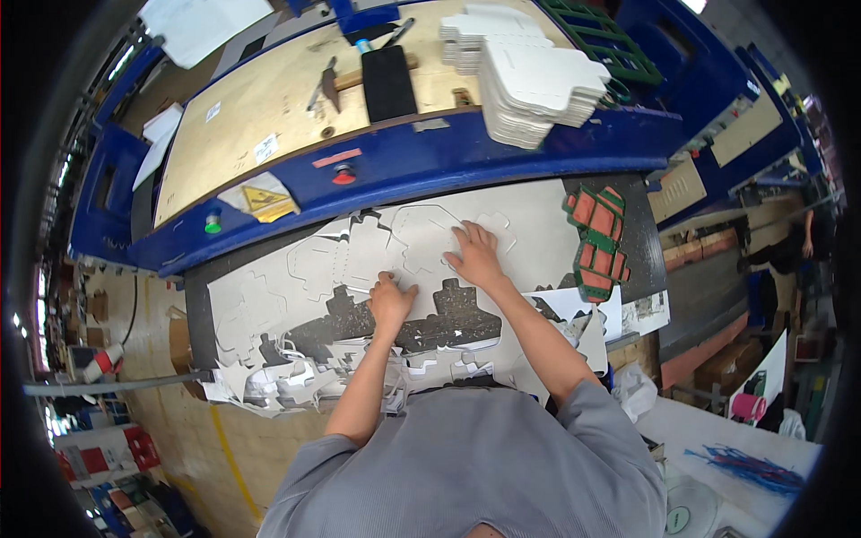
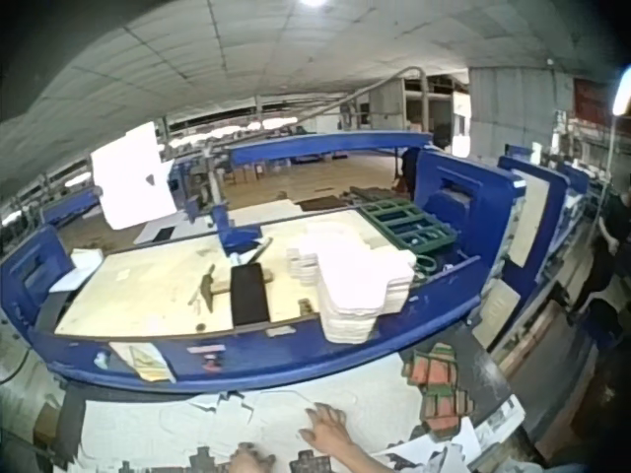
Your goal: Manually position and prepare material components for a die-cutting or pressing machine in a shoe factory.
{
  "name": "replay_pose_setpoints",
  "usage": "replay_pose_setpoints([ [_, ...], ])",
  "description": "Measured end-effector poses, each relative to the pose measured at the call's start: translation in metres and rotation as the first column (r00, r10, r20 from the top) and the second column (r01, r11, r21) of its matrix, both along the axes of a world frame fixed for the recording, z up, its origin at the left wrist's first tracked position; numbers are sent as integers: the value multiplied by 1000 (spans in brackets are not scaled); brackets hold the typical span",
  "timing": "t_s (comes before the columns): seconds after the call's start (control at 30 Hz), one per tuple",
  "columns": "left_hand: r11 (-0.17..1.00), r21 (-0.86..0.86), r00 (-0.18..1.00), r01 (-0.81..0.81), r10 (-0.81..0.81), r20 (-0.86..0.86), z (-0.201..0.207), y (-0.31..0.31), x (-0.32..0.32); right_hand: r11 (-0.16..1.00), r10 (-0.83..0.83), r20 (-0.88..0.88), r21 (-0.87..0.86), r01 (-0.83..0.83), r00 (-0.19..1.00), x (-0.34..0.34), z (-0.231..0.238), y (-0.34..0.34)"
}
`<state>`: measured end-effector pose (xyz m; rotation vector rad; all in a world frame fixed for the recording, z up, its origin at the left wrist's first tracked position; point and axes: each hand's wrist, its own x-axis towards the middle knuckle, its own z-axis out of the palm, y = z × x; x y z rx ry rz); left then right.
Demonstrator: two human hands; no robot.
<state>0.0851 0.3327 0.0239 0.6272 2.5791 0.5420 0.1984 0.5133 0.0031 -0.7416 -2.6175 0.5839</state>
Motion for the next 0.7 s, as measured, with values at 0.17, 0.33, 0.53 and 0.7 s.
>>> replay_pose_setpoints([
  [0.17, 989, -121, 956, 79, -41, 290, -5, -7, -34, 991, -11, 488, -109, 74, 873, -55, 26, 4],
  [0.33, 965, 204, 979, 161, -183, 91, -6, -17, -23, 962, 32, 576, -240, 131, 817, -70, 33, 29],
  [0.53, 995, 76, 995, 66, -71, 64, 1, -24, -8, 961, 38, 548, -250, 120, 835, -68, 26, 30],
  [0.7, 966, 240, 991, 98, -72, -117, -17, -16, -13, 945, -69, 534, -237, 227, 843, -78, 24, 24],
])
